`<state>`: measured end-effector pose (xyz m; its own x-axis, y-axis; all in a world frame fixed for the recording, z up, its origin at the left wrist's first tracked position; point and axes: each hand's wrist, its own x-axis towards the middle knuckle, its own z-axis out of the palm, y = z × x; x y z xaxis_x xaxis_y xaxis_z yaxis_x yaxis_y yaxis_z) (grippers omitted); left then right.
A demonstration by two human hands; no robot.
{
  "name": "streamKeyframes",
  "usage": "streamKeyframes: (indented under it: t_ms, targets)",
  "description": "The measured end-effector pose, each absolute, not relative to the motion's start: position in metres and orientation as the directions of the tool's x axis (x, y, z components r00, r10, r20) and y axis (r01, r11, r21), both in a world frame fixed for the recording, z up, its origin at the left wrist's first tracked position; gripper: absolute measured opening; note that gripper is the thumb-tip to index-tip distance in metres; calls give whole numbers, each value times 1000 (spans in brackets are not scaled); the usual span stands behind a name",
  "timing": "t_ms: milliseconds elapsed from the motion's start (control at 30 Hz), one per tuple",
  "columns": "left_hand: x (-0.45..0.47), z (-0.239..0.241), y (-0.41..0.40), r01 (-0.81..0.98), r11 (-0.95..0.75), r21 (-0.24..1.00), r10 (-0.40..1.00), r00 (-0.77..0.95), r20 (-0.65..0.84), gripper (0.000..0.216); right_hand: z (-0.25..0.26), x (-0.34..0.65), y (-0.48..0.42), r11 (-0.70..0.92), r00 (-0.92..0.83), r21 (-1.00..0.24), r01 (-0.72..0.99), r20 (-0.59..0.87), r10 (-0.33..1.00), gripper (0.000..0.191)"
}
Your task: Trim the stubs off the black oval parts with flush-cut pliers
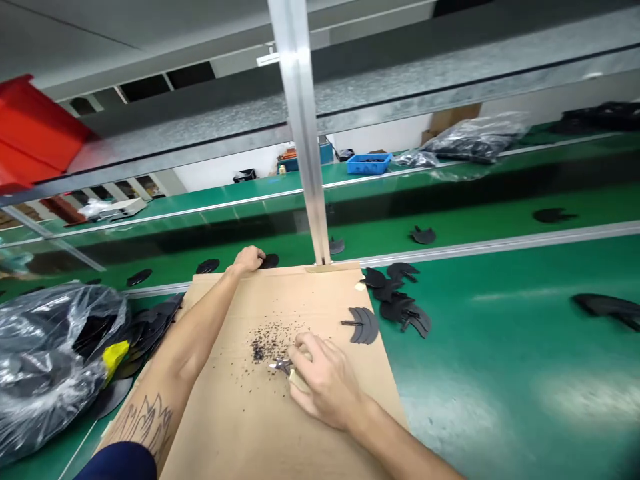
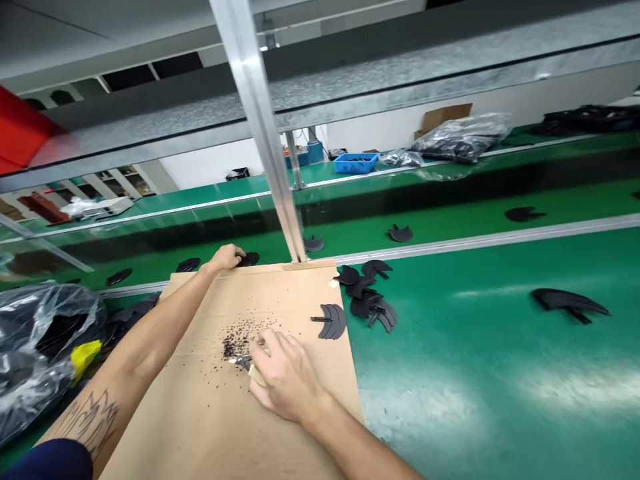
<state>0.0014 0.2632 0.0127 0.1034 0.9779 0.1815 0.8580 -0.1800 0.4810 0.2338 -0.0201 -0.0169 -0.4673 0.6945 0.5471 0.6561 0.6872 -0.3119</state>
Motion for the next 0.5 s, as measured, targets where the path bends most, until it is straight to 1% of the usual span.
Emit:
streamKeyframes:
  t_ms: [67, 133, 267, 333, 400, 500]
  targets:
    - [16, 12, 276, 844, -192, 500, 979, 128, 160, 10, -16, 233, -21, 680, -475, -310, 665, 527, 705, 29]
    - [41, 8, 286, 806, -237, 543, 971, 183, 152, 13, -16, 232, -22, 672, -478, -310, 673, 511, 714, 30]
    - [106, -10, 297, 654, -336, 677, 934, 324, 151, 28, -16, 231, -25, 652, -476, -321, 687, 479, 737, 31]
    - [133, -19, 297, 571, -356, 740, 916, 370, 156, 34, -16, 231, -26, 634, -460, -342, 694, 466, 756, 29]
    - [149, -27, 295, 515, -346, 784, 911, 385, 149, 32, -15, 231, -26, 613, -434, -361, 703, 465, 771, 27]
    - [154, -34, 292, 473, -299, 829, 921, 372, 120, 21, -13, 232, -26, 614, -419, -365, 700, 487, 767, 25]
